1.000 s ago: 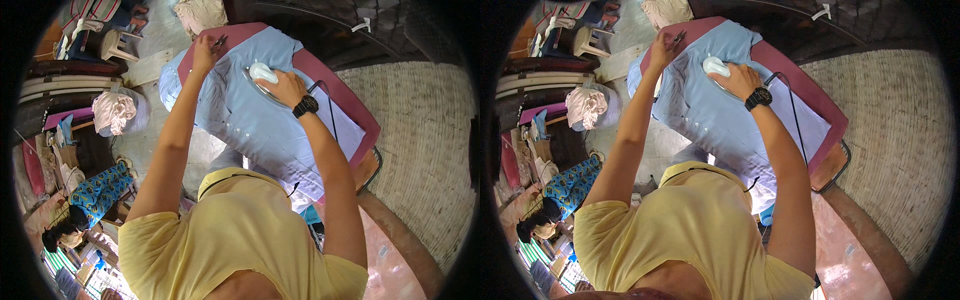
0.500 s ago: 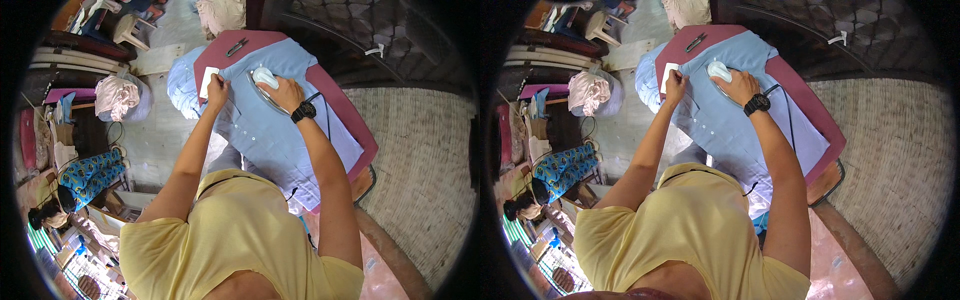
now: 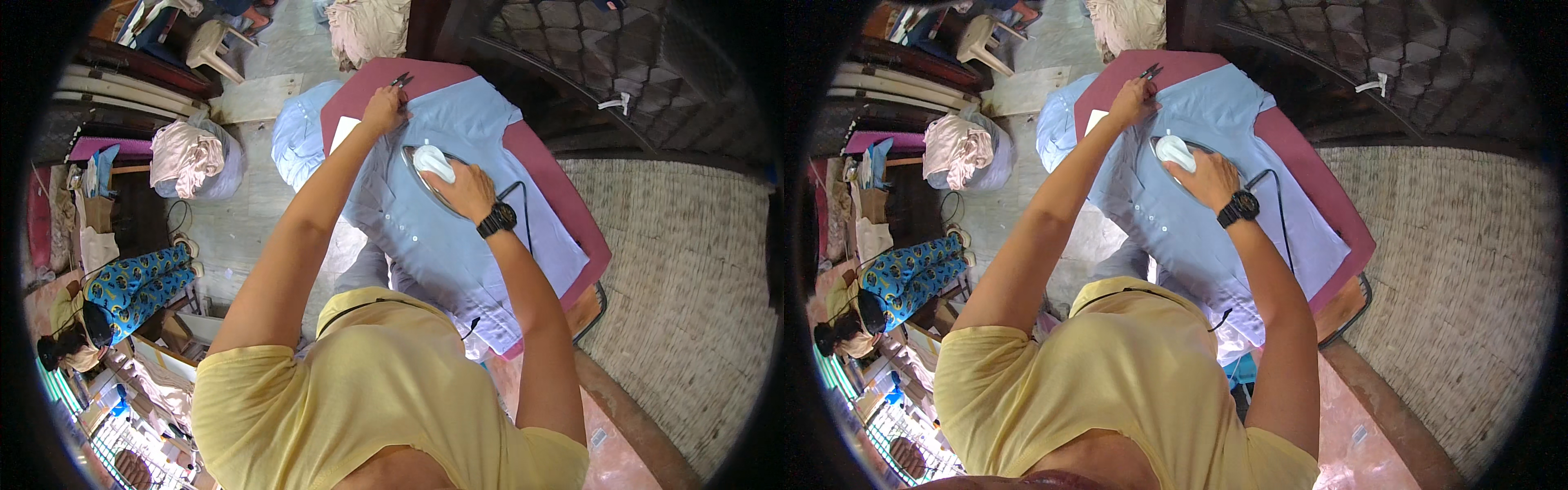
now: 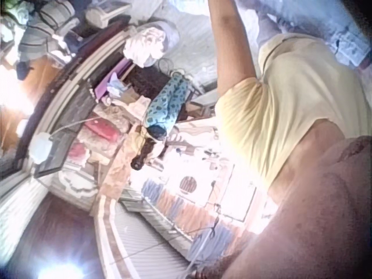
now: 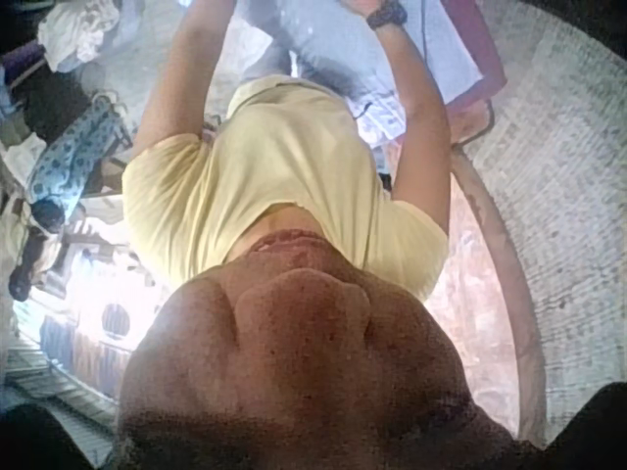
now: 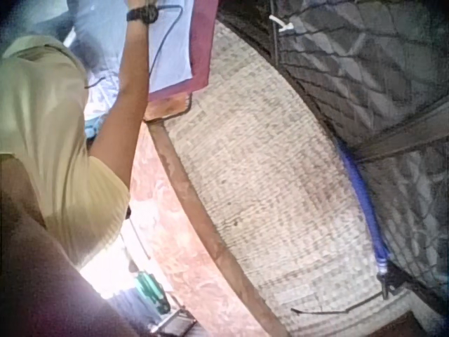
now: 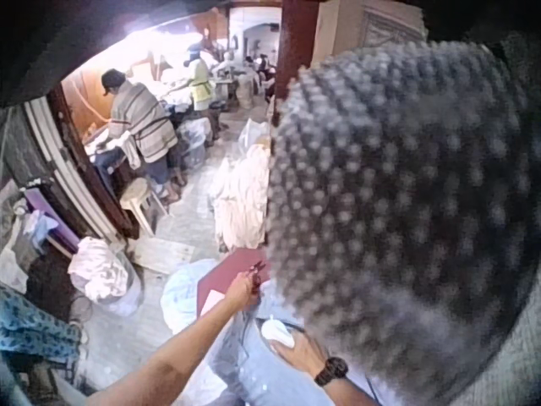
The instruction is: The person irons a light blue shirt on an ironing board, using an iron to press the front panels, collar, and sleeves. The person periodically repositions the shirt to reach different sections.
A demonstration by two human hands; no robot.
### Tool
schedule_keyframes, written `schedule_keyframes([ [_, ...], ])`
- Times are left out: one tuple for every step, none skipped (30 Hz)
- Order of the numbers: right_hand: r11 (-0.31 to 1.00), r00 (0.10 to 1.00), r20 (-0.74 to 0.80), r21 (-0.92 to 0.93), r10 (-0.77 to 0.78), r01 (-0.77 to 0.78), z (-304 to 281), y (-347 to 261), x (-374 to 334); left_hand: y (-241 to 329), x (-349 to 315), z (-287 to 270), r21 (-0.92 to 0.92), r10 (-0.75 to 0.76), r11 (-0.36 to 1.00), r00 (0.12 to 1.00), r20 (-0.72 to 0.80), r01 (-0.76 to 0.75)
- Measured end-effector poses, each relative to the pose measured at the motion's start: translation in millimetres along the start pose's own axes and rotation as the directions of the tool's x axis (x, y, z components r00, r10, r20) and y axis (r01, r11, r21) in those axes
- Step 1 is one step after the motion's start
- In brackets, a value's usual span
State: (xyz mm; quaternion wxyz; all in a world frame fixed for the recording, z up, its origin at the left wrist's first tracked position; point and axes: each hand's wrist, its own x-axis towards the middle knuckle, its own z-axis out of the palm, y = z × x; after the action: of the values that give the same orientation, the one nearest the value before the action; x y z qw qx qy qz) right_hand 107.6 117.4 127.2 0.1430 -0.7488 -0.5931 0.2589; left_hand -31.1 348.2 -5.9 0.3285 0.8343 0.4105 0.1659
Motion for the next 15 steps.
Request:
schedule_keyframes([
  [0.999, 0.999, -0.014, -0.015, 0.051, -0.051, 1, 5, -5, 12, -1, 2, 0.167, 0.058, 0.984, 0.998, 0.019, -0.06],
  [1.0, 1.0, -0.02, -0.001, 0.022, -0.022, 5, 12, -7, 22, -1, 0, 0.175, 0.063, 0.982, 0.998, 0.015, -0.064],
  [1.0, 0.998, -0.057, 0.012, 0.025, -0.024, 5, 10, -6, 27, -2, -5, 0.151, 0.095, 0.984, 0.995, -0.017, -0.091],
  [0.999, 0.995, -0.093, 0.025, 0.027, -0.025, 7, 5, -4, 30, -2, -9, 0.128, 0.125, 0.985, 0.991, -0.051, -0.118],
  [0.999, 0.991, -0.128, 0.037, 0.029, -0.024, 8, 0, -1, 31, -2, -10, 0.106, 0.153, 0.984, 0.984, -0.086, -0.144],
  [0.998, 0.983, -0.176, 0.044, 0.051, -0.044, 11, -8, 7, 25, -3, -14, 0.097, 0.175, 0.982, 0.977, -0.12, -0.164],
  [0.996, 0.971, -0.224, 0.055, 0.078, -0.067, 15, -16, 20, 15, -3, -18, 0.09, 0.198, 0.978, 0.969, -0.15, -0.186],
  [0.994, 0.957, -0.27, 0.067, 0.104, -0.089, 19, -24, 32, 6, -4, -21, 0.083, 0.219, 0.975, 0.959, -0.18, -0.207],
  [0.989, 0.951, -0.275, 0.077, 0.14, -0.123, 22, -30, 43, 2, -7, -23, 0.046, 0.162, 0.987, 0.953, -0.257, -0.155],
  [0.984, 0.943, -0.283, 0.085, 0.175, -0.157, 23, -35, 52, 1, -10, -26, 0.005, 0.105, 0.994, 0.937, -0.333, -0.11],
  [0.977, 0.933, -0.291, 0.094, 0.21, -0.191, 23, -38, 57, 0, -14, -30, -0.04, 0.045, 0.997, 0.914, -0.404, -0.066],
  [0.987, 0.948, -0.277, 0.083, 0.155, -0.137, 25, -36, 58, -1, -18, -36, -0.085, -0.033, 0.996, 0.925, -0.378, 0.001],
  [0.991, 0.957, -0.258, 0.063, 0.13, -0.117, 26, -34, 60, -3, -21, -41, -0.075, -0.123, 0.992, 0.938, -0.325, 0.104],
  [0.994, 0.965, -0.239, 0.045, 0.106, -0.098, 26, -31, 61, -4, -23, -45, -0.06, -0.213, 0.977, 0.939, -0.271, 0.205],
  [0.997, 0.974, -0.214, 0.028, 0.076, -0.072, 24, -33, 61, -7, -29, -48, -0.038, -0.31, 0.95, 0.925, -0.221, 0.31],
])
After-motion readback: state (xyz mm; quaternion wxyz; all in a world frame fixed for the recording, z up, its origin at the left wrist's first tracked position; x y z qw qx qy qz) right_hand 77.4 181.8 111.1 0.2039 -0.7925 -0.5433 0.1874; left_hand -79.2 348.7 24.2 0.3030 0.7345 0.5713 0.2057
